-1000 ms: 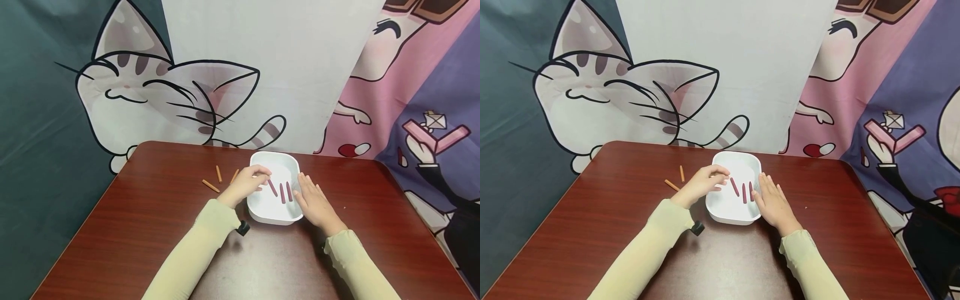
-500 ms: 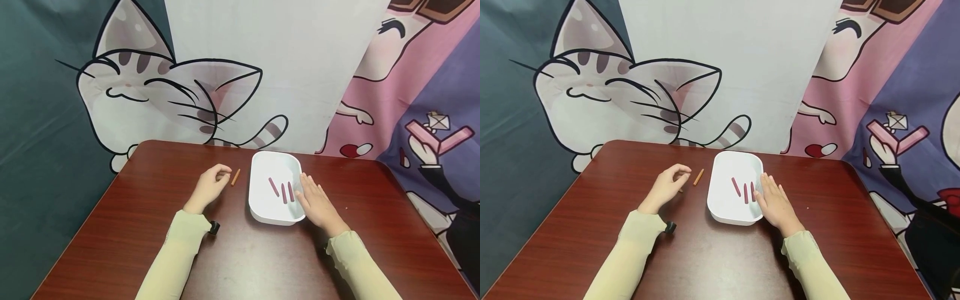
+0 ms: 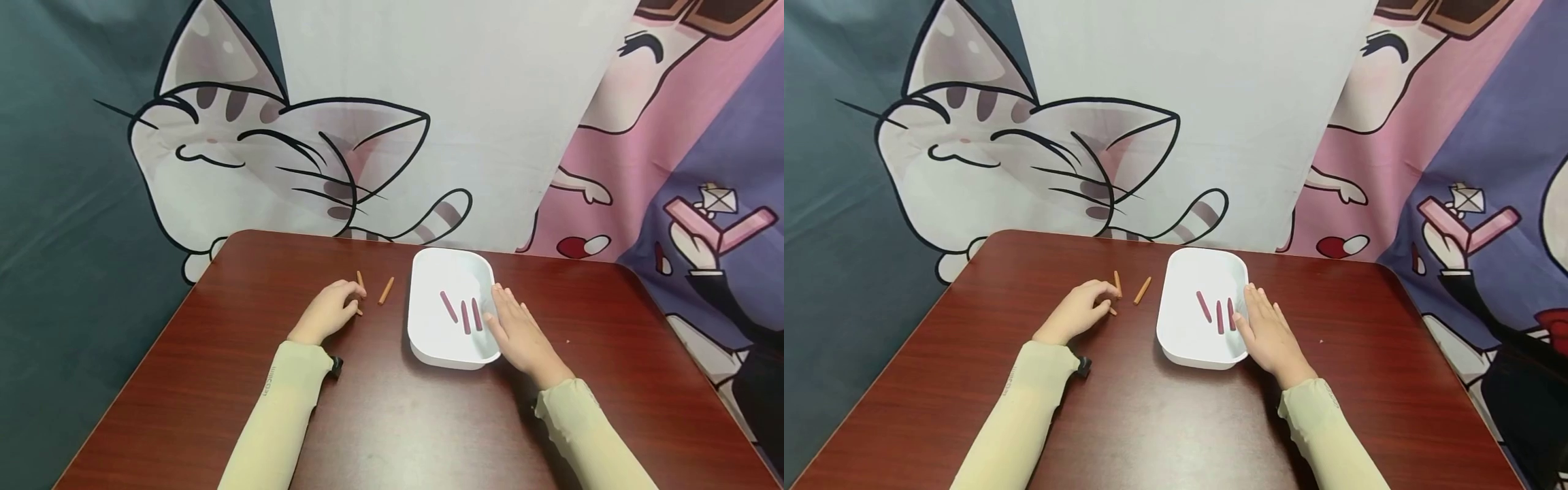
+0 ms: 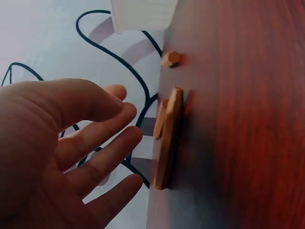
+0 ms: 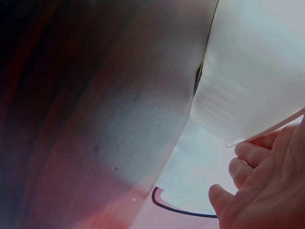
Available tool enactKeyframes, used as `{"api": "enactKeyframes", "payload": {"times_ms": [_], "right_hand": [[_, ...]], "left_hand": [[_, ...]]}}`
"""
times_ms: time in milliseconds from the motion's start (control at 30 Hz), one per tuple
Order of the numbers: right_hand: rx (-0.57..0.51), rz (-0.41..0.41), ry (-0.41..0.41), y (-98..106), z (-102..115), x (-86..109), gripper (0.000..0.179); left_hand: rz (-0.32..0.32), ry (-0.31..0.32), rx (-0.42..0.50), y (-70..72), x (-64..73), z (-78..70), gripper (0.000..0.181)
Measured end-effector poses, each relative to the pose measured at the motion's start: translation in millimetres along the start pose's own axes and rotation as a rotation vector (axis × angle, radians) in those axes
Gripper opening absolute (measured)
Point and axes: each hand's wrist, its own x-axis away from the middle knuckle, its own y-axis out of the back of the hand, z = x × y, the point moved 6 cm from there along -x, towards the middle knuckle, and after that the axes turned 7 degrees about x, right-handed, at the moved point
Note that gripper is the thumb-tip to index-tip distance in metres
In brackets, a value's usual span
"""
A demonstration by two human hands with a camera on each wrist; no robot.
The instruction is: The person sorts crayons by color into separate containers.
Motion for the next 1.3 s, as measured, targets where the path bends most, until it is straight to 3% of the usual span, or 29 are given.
{"api": "enactKeyframes", "payload": {"times_ms": [300, 600, 1100, 1300], "right_hand": [[-0.003, 0.006, 0.007, -0.8, 2.6, -3.9, 0.070], [0.002, -0.004, 0.011, 0.7, 2.6, -2.9, 0.070], [-0.010, 0.004, -0.001, 0.6, 0.9, 0.2, 0.070], [-0.008, 0.000, 0.000, 1.1, 1.7, 0.8, 0.070]], "left_hand": [[0.072, 0.006, -0.137, -6.2, 0.3, 9.4, 0.026], [0.066, -0.023, -0.213, -6.1, 0.2, 8.9, 0.017], [0.093, 0.014, -0.184, -9.2, -0.5, 8.4, 0.008], [0.107, 0.049, 0.008, -7.2, -3.0, 7.8, 0.010]]}}
